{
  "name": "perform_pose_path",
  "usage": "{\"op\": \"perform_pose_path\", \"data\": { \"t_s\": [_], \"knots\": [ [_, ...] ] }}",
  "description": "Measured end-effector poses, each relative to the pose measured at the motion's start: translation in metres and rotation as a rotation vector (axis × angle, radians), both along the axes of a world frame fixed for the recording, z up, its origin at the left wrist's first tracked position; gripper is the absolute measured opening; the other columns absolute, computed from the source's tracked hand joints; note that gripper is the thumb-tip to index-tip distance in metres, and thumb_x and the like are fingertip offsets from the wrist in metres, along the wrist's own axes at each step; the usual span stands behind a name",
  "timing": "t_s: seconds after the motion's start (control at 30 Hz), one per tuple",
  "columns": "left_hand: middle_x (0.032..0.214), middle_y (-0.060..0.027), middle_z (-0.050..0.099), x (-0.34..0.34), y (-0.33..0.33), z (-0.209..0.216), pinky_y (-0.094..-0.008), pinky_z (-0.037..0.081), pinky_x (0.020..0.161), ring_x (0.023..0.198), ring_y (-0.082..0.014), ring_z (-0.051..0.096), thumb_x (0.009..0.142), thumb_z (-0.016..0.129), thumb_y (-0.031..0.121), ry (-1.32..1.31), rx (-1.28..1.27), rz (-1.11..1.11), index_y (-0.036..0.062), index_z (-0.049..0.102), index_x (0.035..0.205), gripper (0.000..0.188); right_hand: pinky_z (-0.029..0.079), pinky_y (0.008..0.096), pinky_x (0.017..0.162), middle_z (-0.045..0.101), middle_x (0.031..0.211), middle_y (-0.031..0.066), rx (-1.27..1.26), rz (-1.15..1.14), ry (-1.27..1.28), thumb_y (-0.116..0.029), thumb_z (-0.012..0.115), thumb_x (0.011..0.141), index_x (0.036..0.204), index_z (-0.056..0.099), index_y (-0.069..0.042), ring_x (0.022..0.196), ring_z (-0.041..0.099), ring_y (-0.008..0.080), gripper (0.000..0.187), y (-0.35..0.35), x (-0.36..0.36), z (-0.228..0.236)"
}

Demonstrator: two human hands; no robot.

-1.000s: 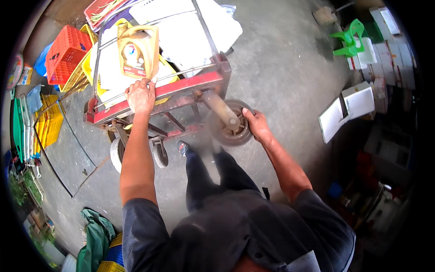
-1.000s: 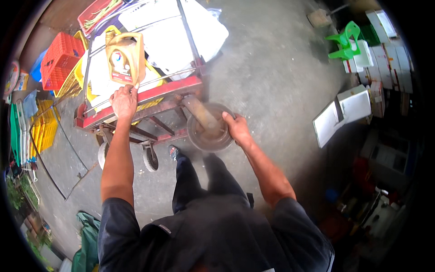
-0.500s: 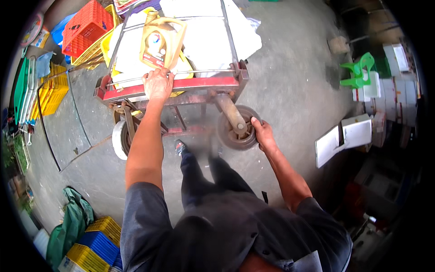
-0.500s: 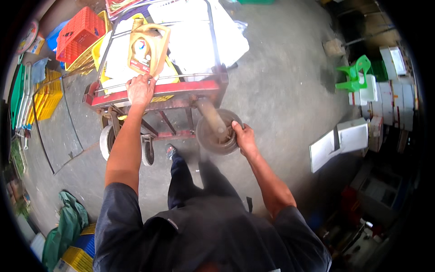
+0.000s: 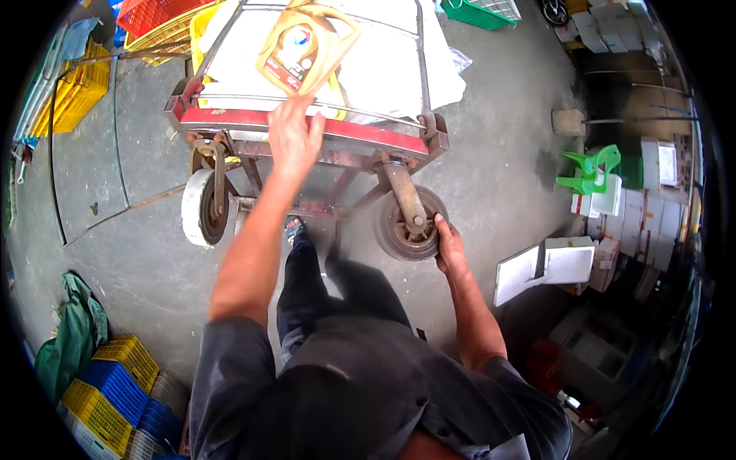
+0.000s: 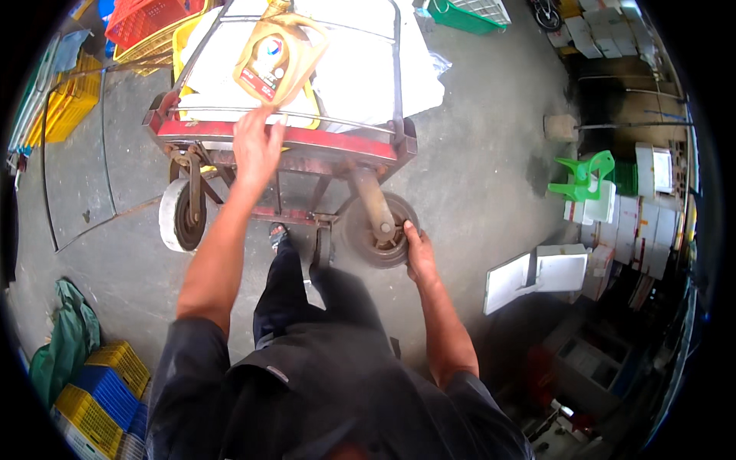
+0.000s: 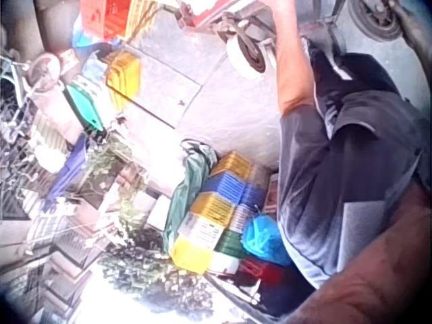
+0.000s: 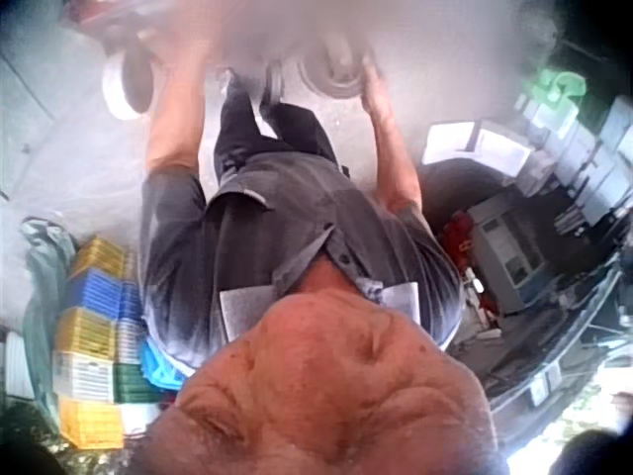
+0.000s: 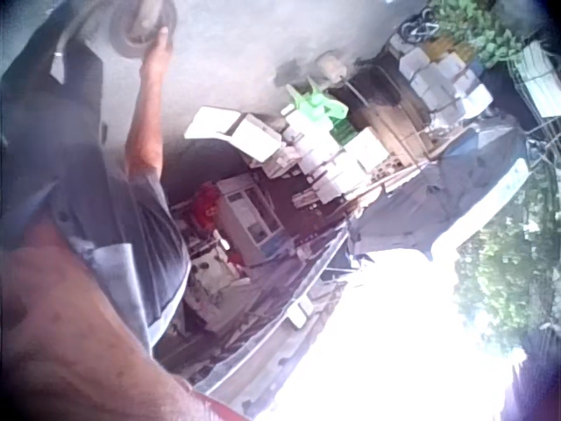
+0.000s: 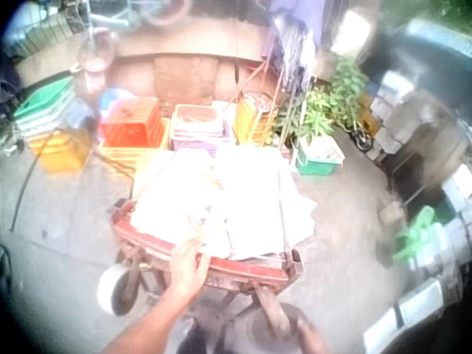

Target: The person applies clear tape to the wheel of a hand truck, retrieves a bottle of motor oil, and pours the oil onto the wheel's axle while spinning it by hand.

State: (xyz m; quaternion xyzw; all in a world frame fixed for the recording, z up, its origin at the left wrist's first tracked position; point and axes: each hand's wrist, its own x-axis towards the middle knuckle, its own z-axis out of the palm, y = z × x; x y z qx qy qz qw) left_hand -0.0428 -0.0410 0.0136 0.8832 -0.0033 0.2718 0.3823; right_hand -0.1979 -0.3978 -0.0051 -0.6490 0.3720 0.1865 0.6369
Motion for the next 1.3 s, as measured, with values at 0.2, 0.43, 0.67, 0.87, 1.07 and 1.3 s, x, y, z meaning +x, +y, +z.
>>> {"op": "perform_pose_path", "data": {
  "t_s": [0.2, 0.43, 0.67, 0.87, 1.07, 1.3],
  "knots": [
    [0.117, -0.0261, 0.063, -0.135, -0.09, -0.027, -0.0422, 0.049, 0.092, 0.108, -0.0368, 0.063, 0.086, 0.066, 0.05, 0.864, -0.487, -0.055, -0.0054, 0.058, 0.122, 0.067, 0.048, 0.0355, 0.093, 0.062, 0.116, 0.0161, 0.081, 0.251, 0.12, -0.039, 0.068, 0.088, 0.127, 0.048, 0.009, 0.105, 0.061, 0.022, 0.065, -0.013, 0.027, 0.013],
    [0.122, -0.0306, 0.059, -0.14, -0.156, -0.014, -0.0406, 0.048, 0.094, 0.114, -0.0364, 0.06, 0.084, 0.067, 0.054, 0.973, -0.857, 0.101, -0.012, 0.045, 0.134, 0.086, 0.052, 0.0335, 0.09, 0.062, 0.117, 0.0142, 0.333, 0.459, 0.16, -0.03, 0.067, 0.091, 0.13, 0.048, 0.006, 0.104, 0.062, 0.0202, 0.057, -0.014, 0.069, 0.006],
    [0.107, -0.0205, 0.069, -0.146, -0.16, 0.005, -0.0373, 0.049, 0.088, 0.1, -0.0289, 0.067, 0.09, 0.064, 0.041, 0.954, -0.926, 0.156, -0.0013, 0.06, 0.123, 0.054, 0.054, 0.0371, 0.089, 0.062, 0.12, 0.0178, 0.363, 0.565, 0.274, -0.033, 0.072, 0.087, 0.131, 0.046, 0.008, 0.105, 0.063, 0.0245, 0.065, -0.008, 0.089, -0.003],
    [0.126, -0.0228, 0.06, -0.167, -0.166, -0.049, -0.0331, 0.044, 0.097, 0.115, -0.0264, 0.058, 0.093, 0.058, 0.044, 1.012, -0.9, 0.272, -0.0084, 0.049, 0.134, 0.068, 0.055, 0.0382, 0.085, 0.064, 0.115, 0.0178, 0.385, 0.536, 0.291, -0.032, 0.073, 0.086, 0.129, 0.049, 0.009, 0.1, 0.065, 0.0253, 0.064, -0.008, 0.085, -0.011],
    [0.116, -0.0206, 0.064, -0.162, -0.168, -0.041, -0.032, 0.045, 0.094, 0.107, -0.0234, 0.06, 0.096, 0.054, 0.042, 0.978, -0.869, 0.267, -0.0088, 0.056, 0.127, 0.06, 0.054, 0.0372, 0.084, 0.064, 0.114, 0.0195, 0.339, 0.496, 0.247, -0.031, 0.074, 0.085, 0.128, 0.049, 0.012, 0.1, 0.065, 0.0254, 0.065, -0.008, 0.083, -0.007],
    [0.107, -0.0228, 0.067, -0.158, -0.165, -0.042, -0.0368, 0.046, 0.089, 0.103, -0.0296, 0.063, 0.096, 0.053, 0.043, 0.992, -0.949, 0.241, -0.0103, 0.062, 0.111, 0.056, 0.055, 0.0365, 0.081, 0.064, 0.111, 0.0209, 0.189, 0.462, 0.214, -0.032, 0.074, 0.085, 0.127, 0.049, 0.013, 0.097, 0.065, 0.0257, 0.066, -0.004, 0.074, 0.006]
  ]
}}
